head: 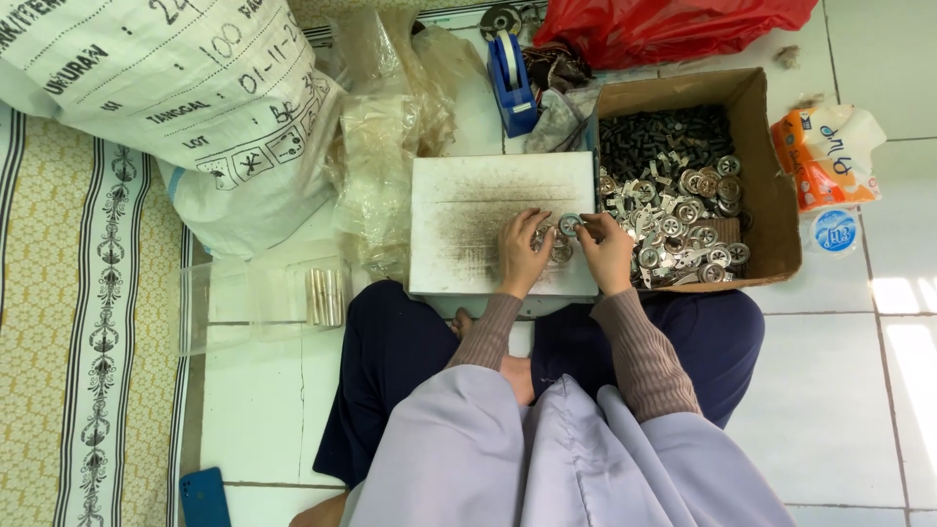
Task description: Packaging small metal components into plastic bags using a scooping card while sitting on the floor.
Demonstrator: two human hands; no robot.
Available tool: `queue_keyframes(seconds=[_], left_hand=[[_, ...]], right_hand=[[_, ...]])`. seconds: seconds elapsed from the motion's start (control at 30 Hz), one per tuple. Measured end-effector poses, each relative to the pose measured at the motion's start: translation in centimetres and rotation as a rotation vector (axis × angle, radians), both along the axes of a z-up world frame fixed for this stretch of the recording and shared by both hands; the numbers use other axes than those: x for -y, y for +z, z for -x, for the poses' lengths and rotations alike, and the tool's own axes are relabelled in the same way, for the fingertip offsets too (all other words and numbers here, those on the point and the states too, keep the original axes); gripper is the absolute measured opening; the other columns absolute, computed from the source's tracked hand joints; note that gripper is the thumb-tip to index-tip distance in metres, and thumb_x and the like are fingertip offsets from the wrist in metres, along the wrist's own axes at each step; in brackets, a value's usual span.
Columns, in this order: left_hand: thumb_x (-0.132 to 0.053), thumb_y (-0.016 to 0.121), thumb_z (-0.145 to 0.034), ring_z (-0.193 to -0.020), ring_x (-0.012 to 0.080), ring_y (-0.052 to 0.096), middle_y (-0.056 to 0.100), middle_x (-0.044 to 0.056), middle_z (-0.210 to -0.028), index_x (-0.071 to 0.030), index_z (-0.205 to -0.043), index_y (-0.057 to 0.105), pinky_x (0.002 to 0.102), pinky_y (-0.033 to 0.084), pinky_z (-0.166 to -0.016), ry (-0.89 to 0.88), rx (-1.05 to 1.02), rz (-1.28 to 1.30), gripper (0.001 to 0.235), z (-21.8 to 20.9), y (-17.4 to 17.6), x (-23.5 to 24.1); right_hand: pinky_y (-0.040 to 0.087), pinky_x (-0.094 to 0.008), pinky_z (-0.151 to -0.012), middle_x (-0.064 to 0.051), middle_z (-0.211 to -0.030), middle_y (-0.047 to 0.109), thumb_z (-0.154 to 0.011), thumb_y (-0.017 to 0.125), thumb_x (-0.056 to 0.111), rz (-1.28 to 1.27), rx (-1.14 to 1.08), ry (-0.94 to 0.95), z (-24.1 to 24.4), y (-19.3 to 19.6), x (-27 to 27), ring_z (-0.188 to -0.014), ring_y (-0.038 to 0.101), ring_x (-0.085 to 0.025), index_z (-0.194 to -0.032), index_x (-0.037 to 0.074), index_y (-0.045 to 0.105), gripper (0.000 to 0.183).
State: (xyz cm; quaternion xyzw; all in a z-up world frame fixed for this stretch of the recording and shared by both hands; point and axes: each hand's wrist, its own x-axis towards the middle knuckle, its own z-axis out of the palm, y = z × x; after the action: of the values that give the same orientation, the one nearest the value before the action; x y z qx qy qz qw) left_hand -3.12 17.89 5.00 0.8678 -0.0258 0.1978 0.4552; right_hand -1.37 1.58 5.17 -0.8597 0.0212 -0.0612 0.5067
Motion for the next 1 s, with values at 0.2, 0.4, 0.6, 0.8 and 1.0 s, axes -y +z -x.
queue_keyframes(seconds=[0.2, 0.4, 0.6, 0.8, 1.0], left_hand=[[-0.028, 0.061, -0.101, -0.136, 0.0363, 0.054, 0.060, 0.018, -0.144, -0.014, -0.134, 0.067, 0.057, 0.037, -0.115, -0.177, 0.046, -0.407, 0.037, 1.4, -4.7, -0.7], [-0.027, 0.060, -0.100, -0.135, 0.0327, 0.057, 0.065, 0.014, -0.139, -0.016, -0.133, 0.069, 0.052, 0.040, -0.116, -0.148, 0.045, -0.443, 0.036, 1.0, -5.7, -0.4], [-0.035, 0.061, -0.099, -0.140, 0.0320, 0.053, 0.056, 0.013, -0.150, -0.021, -0.143, 0.060, 0.052, 0.040, -0.117, -0.149, 0.007, -0.387, 0.046, 0.8, -6.9, -0.5], [-0.026, 0.069, -0.095, -0.142, 0.0521, 0.039, 0.039, 0.031, -0.155, -0.012, -0.140, 0.056, 0.061, 0.037, -0.114, 0.033, -0.019, 0.138, 0.049, -1.5, -1.8, -0.1], [-0.025, 0.061, -0.100, -0.145, 0.0448, 0.042, 0.043, 0.027, -0.155, -0.009, -0.137, 0.056, 0.056, 0.042, -0.118, -0.352, -0.281, 0.254, 0.041, -3.8, 5.4, 10.3]], right_hand=[[0.050, -0.039, -0.085, -0.006, -0.098, 0.075, -0.087, 0.079, 0.026, 0.589, 0.100, 0.007, -1.7, -3.8, -1.1, -0.088, 0.074, -0.026, -0.107, 0.017, 0.077, 0.022], [0.047, -0.037, -0.084, -0.005, -0.101, 0.068, -0.092, 0.078, 0.021, 0.583, 0.157, 0.013, -1.7, -4.4, -1.2, -0.094, 0.071, -0.026, -0.101, 0.017, 0.078, 0.010], [0.053, -0.043, -0.085, -0.016, -0.105, 0.069, -0.101, 0.072, 0.019, 0.211, 0.156, 0.076, -2.1, -4.2, 0.3, -0.102, 0.070, -0.038, -0.108, 0.008, 0.076, 0.014], [0.056, -0.047, -0.085, -0.020, -0.116, 0.067, -0.105, 0.072, 0.021, 0.006, 0.018, 0.012, -2.4, -2.5, 9.6, -0.112, 0.067, -0.038, -0.124, 0.003, 0.071, 0.026], [0.053, -0.058, -0.092, -0.028, -0.126, 0.065, -0.095, 0.074, 0.035, 0.238, -0.359, -0.048, -2.0, -8.9, 19.2, -0.119, 0.062, -0.045, -0.138, 0.003, 0.064, 0.054]])
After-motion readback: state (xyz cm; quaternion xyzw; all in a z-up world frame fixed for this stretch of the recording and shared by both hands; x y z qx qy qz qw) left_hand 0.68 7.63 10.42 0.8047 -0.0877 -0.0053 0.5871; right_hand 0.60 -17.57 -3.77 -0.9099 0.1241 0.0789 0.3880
